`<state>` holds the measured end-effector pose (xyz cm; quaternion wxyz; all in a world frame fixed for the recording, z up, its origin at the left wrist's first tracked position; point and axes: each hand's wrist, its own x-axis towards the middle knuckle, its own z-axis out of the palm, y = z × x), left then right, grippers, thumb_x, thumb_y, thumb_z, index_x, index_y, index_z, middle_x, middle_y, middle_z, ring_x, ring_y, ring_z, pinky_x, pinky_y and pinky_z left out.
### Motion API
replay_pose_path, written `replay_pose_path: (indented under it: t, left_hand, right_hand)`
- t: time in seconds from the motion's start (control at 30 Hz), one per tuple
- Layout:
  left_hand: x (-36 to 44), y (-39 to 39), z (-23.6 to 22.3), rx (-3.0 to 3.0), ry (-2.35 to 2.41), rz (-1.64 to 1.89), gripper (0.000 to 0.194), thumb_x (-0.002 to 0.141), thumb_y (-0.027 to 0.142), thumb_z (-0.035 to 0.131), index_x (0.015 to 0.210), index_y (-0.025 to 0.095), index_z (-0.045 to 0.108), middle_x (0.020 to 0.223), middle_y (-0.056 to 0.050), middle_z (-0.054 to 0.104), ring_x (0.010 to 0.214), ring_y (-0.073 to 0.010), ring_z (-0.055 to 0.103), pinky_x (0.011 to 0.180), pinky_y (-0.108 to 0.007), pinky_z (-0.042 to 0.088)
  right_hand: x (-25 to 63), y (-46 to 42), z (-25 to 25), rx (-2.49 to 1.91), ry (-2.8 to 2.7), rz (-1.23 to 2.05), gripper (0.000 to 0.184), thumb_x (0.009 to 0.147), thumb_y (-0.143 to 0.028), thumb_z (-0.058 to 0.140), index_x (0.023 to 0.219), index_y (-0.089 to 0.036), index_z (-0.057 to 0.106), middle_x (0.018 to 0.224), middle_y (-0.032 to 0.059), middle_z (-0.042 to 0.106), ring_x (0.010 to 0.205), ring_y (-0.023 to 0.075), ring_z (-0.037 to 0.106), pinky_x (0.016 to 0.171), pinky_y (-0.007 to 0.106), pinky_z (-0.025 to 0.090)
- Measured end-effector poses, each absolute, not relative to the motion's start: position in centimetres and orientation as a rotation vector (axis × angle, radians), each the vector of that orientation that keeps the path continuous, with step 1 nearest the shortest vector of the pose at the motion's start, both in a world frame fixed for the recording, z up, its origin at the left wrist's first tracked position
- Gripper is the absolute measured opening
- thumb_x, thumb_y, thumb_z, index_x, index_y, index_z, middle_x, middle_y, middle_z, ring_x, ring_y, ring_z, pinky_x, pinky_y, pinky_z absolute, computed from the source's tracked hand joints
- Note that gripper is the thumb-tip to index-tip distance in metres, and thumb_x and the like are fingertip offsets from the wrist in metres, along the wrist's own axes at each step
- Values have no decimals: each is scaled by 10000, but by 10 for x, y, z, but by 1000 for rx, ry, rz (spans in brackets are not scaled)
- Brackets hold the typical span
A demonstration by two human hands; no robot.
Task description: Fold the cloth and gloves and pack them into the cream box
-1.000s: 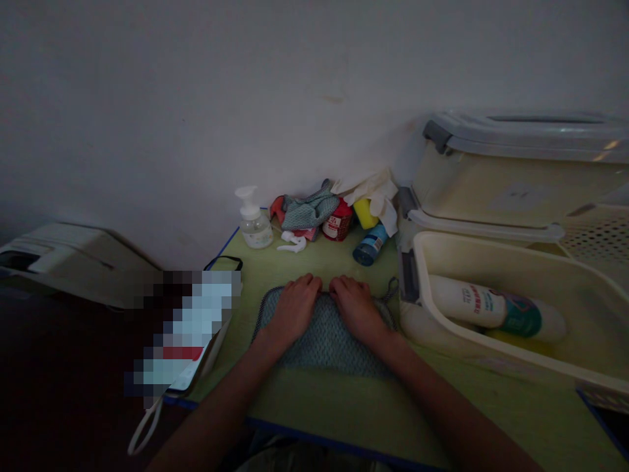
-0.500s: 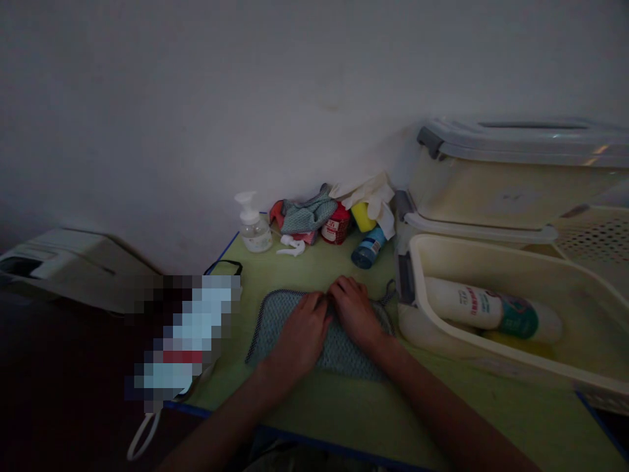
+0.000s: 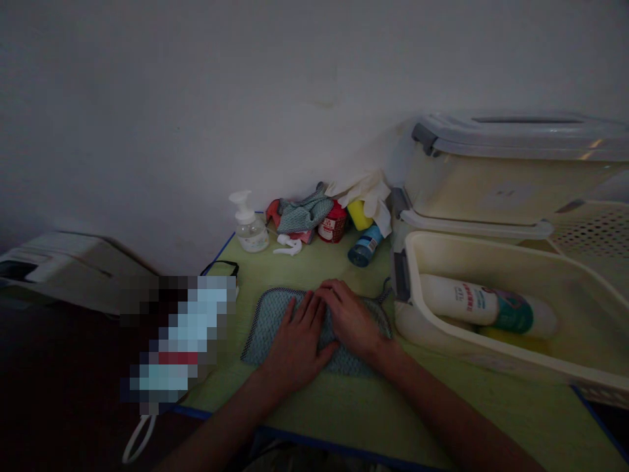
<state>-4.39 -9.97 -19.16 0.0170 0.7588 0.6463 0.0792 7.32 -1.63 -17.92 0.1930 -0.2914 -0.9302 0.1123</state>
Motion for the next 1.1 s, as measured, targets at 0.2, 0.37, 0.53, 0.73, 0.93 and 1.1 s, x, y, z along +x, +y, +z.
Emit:
replay_pose_path:
  t: [0.2, 0.37, 0.53, 0.73, 0.93, 1.1]
  left_hand:
    - [-43, -100, -192, 2351, 1995, 278, 604, 860, 333, 417, 1412, 121, 293, 1460, -119, 340, 1362, -247, 272, 1124, -465, 178]
    - [-55, -104, -194, 2388, 1996, 242, 691, 847, 439, 432, 1417, 87, 260, 1491, -118, 270, 1379, -243, 227, 1113, -456, 213]
    - [-78, -115, -202, 2384, 2192, 234, 650, 872, 473, 419, 1420, 153, 278, 1501, -121, 244, 1386, -293, 191, 1090, -509, 225]
    - [-86, -121, -206, 2295, 2345, 258, 637, 853, 542, 438, 1406, 248, 321, 1500, -135, 242, 1376, -363, 177, 1064, -543, 237]
    - [-84, -119, -202, 2282, 2324, 261, 638, 851, 531, 448, 1403, 234, 330, 1496, -136, 254, 1375, -366, 177, 1061, -527, 255]
    - [-84, -125, -197, 2183, 2406, 367, 658, 879, 490, 403, 1416, 135, 266, 1502, -188, 201, 1385, -342, 161, 1062, -524, 260]
  right_hand:
    - [68, -40, -189, -822, -2620, 398, 425, 910, -197, 355, 1309, -78, 440, 1379, 182, 428, 1308, 245, 354, 1038, 448, 369]
    - [94, -32, -189, -1032, -2765, 258, 610, 900, -418, 425, 1362, -22, 377, 1431, 210, 345, 1344, 297, 284, 1080, 456, 294]
    - [118, -29, -189, -1167, -2800, 150, 651, 893, -483, 413, 1390, -66, 348, 1464, 168, 297, 1349, 315, 264, 1067, 480, 294]
    - [117, -31, -190, -1191, -2790, 87, 620, 897, -484, 396, 1388, -109, 362, 1469, 126, 303, 1339, 342, 273, 1056, 569, 247]
    - [117, -30, -188, -1203, -2818, 100, 613, 904, -468, 389, 1393, -102, 350, 1473, 125, 292, 1347, 333, 259, 1062, 563, 237]
    - [121, -29, -190, -1136, -2788, 94, 608, 915, -476, 359, 1399, -109, 340, 1467, 159, 295, 1356, 313, 248, 1061, 555, 249]
